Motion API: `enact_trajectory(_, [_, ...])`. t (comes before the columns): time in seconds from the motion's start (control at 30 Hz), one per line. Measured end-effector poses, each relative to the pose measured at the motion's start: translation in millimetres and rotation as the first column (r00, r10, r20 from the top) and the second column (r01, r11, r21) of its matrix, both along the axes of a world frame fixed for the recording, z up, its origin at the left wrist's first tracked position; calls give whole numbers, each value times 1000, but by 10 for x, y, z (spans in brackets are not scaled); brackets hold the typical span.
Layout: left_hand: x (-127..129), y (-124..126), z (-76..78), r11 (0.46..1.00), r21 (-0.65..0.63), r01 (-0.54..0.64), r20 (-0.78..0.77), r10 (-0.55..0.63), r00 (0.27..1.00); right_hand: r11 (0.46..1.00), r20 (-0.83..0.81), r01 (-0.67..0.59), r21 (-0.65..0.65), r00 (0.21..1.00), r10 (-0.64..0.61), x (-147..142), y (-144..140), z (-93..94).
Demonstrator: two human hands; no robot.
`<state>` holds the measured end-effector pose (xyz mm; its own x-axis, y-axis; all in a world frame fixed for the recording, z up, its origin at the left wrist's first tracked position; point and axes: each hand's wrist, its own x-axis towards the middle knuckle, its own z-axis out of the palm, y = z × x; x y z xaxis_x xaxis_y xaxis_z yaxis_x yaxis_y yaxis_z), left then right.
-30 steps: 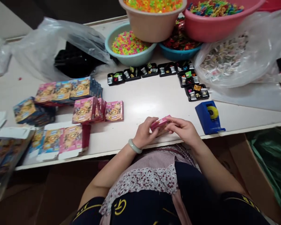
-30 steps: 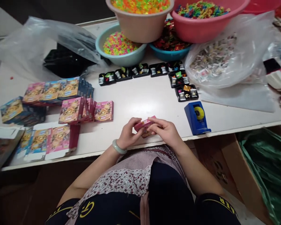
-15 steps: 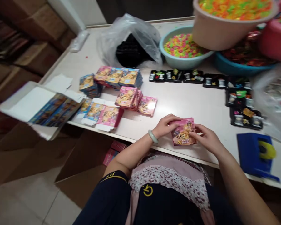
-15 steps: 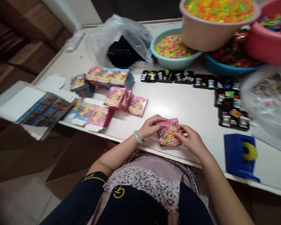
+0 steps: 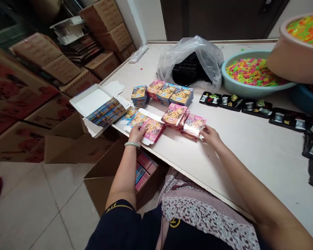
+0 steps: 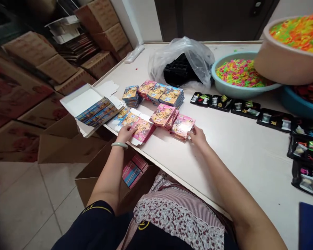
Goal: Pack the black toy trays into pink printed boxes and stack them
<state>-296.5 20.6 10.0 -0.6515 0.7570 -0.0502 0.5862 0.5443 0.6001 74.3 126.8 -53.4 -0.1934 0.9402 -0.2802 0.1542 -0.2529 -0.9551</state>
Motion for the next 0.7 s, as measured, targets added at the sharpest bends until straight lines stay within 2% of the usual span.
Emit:
enact_trajectory(0.1, [-65,-4,-26,999,51,-19,68,15,998,999,36,-2,40,999,0,183,-177,-17])
enact_trajectory(0.17, [-117,-22,48,994,104,-40,82,31,996,995,105,3,104,994,-14,367,-323,56])
enact_trajectory(0.3, [-130,-91,307,979,195,-51,100,32,994,960,196,-130,248,977,82,596,-535,370])
enact_trajectory(0.43, [133,-132,420,958,281,-56,238,-14,971,917,154,-264,298,962,227,503,-668,607])
enact_trajectory(0.53, [289,-164,393,950,301,-89,291,-2,957,873,137,-357,332,934,330,415,-783,586])
enact_trajectory(0.6, [280,-198,397,939,322,-119,310,14,951,851,163,-407,331,913,373,422,-853,530])
enact_trajectory(0.7, [178,-268,521,918,361,-164,343,33,939,818,220,-448,361,893,392,484,-933,554])
